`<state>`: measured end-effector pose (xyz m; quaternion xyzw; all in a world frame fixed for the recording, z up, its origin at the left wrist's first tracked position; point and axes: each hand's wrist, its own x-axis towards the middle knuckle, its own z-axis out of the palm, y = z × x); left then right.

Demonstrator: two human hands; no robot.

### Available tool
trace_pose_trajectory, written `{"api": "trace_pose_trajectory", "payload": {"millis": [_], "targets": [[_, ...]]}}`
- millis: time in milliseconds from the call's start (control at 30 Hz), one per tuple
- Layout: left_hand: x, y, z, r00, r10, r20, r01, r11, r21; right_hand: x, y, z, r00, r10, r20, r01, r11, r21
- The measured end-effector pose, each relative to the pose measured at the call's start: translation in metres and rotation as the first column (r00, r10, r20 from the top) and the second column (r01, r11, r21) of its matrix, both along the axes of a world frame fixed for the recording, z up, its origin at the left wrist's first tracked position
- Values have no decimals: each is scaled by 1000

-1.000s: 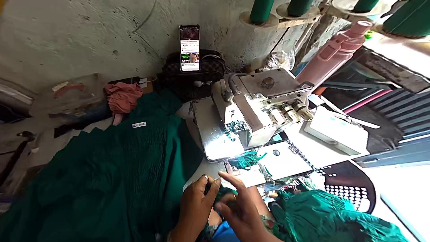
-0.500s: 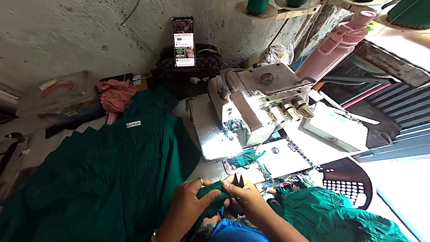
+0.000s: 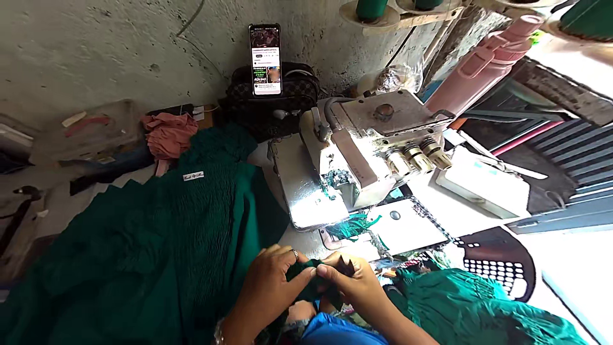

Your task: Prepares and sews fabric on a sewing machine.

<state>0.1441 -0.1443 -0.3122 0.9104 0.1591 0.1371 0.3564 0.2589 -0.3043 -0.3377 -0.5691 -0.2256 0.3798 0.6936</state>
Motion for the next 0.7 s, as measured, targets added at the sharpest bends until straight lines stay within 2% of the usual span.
{"api": "trace_pose_trajectory", "payload": {"millis": [67, 100, 167, 233, 267, 333, 400, 500, 567, 633, 700], "targets": [[4, 25, -3, 1000, 5, 18, -5, 1000, 8, 5, -9, 15, 997, 12, -73, -15, 999, -37], [6, 38, -12, 997, 69, 32, -72, 993, 95, 10, -14, 23, 988, 3, -153, -12, 999, -53], [3, 57, -48, 986, 164, -29, -142, 916, 376, 19, -28, 40, 954, -6, -299, -12, 998, -56], [-12, 47, -80, 975, 194, -105, -109, 839, 533, 32, -47, 53, 921, 38, -387, -39, 999, 4], [-23, 34, -85, 974, 178, -137, -75, 831, 551, 38, -57, 56, 917, 82, -390, -60, 996, 67], [-47, 3, -81, 972, 113, -206, 12, 852, 523, 48, -73, 65, 917, 129, -377, -69, 983, 171], [-60, -12, -63, 965, 62, -256, 63, 890, 452, 58, -83, 71, 921, 170, -349, -78, 962, 263], [-33, 20, -30, 995, 90, -46, -56, 873, 484, 62, -82, 75, 915, 203, -349, -77, 936, 343], [7, 61, -10, 997, 72, -16, -54, 863, 502, 61, -76, 77, 906, 215, -365, -78, 931, 356], [45, 95, 2, 970, 49, -238, 53, 913, 405, 60, -73, 79, 896, 216, -387, -67, 930, 362], [79, 113, 10, 825, 12, -565, 189, 937, 296, 60, -75, 80, 895, 195, -402, -42, 933, 359]]}}
